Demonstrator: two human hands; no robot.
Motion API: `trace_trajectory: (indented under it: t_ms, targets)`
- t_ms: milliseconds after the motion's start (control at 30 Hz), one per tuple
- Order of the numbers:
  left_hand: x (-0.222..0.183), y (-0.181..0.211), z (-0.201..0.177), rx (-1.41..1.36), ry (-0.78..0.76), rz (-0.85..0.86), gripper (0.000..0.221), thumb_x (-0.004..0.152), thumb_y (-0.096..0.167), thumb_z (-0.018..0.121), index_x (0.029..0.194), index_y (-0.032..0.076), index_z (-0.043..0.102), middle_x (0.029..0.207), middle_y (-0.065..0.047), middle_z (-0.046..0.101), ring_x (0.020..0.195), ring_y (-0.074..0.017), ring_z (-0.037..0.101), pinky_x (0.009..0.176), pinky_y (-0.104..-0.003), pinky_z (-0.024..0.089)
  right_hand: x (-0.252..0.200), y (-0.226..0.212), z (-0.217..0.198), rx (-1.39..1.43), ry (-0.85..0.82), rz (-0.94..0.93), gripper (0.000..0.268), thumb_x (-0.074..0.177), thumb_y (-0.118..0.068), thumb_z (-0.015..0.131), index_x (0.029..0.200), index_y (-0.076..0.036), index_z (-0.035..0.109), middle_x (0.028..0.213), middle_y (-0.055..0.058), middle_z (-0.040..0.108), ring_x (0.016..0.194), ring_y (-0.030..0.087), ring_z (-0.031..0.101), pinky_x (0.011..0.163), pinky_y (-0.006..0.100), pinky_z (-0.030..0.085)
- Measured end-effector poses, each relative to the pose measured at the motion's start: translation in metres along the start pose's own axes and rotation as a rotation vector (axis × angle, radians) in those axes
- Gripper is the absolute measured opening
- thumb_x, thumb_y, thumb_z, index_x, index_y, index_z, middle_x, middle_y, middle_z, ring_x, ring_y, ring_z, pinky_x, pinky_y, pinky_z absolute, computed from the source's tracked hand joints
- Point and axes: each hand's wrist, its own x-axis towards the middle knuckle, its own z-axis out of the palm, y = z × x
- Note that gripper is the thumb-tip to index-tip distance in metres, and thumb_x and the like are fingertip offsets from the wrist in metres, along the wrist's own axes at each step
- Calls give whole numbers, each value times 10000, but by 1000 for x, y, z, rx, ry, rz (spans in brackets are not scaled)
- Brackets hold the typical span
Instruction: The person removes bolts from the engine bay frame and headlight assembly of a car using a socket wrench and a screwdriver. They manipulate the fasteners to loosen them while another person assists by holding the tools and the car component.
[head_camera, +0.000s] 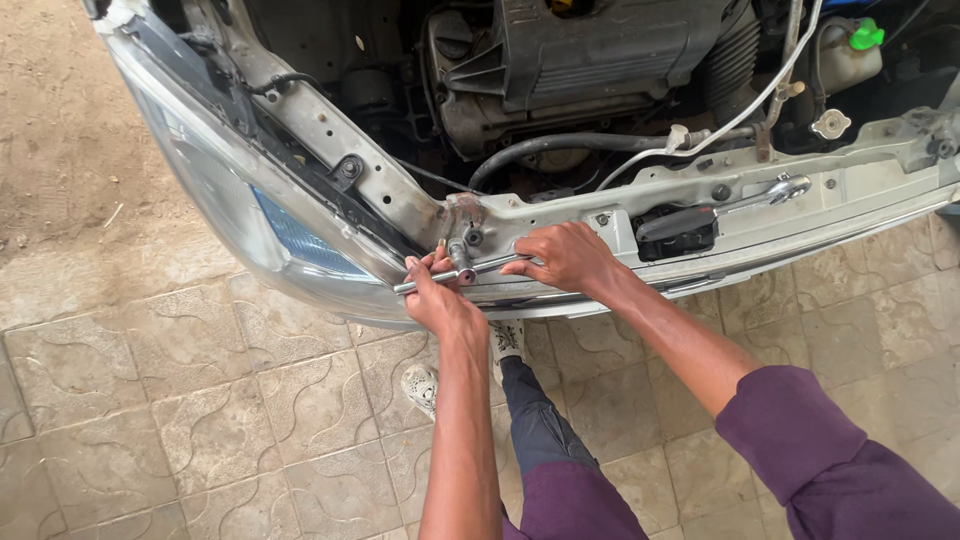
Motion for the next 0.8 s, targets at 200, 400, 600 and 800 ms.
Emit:
trace_trajectory:
  t_ms: [200, 400, 600, 800]
  targets:
    - [-10, -2, -16, 77, -63, 68, 119, 988, 127, 643, 1025, 47, 564, 926, -75, 649, 829, -150, 635, 647, -319, 527, 3, -6, -3, -42, -68, 34, 553, 871, -606, 687, 716, -75, 665, 566, 78, 605, 555, 337, 624, 502, 470, 447]
    - [-12, -5, 1, 147, -72, 142, 131, 987, 139, 597, 1056, 57, 521, 918, -50, 613, 804, -141, 588, 646, -327, 486, 1, -4, 1, 12, 26, 27, 540, 900, -601, 658, 733, -88, 681, 572, 104, 614, 555, 339, 623, 496, 471, 453]
    - [0, -8, 42, 234, 101, 111, 222, 1089, 246, 487, 1041, 31, 456, 954, -109, 585, 764, -144, 519, 659, -321, 437, -6, 2, 17, 75, 69, 70, 590, 935, -610, 608, 717, -63, 627, 576, 114, 611, 539, 319, 627, 508, 468, 466]
    - [0, -24, 65, 471, 140, 311, 229, 1073, 267, 405, 1123, 44, 396, 1067, -126, 562, 870, -165, 654, 716, -397, 506, -10, 1, 34, 149, 157, 127, 599, 968, -582, 590, 699, -47, 560, 594, 135, 600, 531, 342, 611, 514, 471, 461]
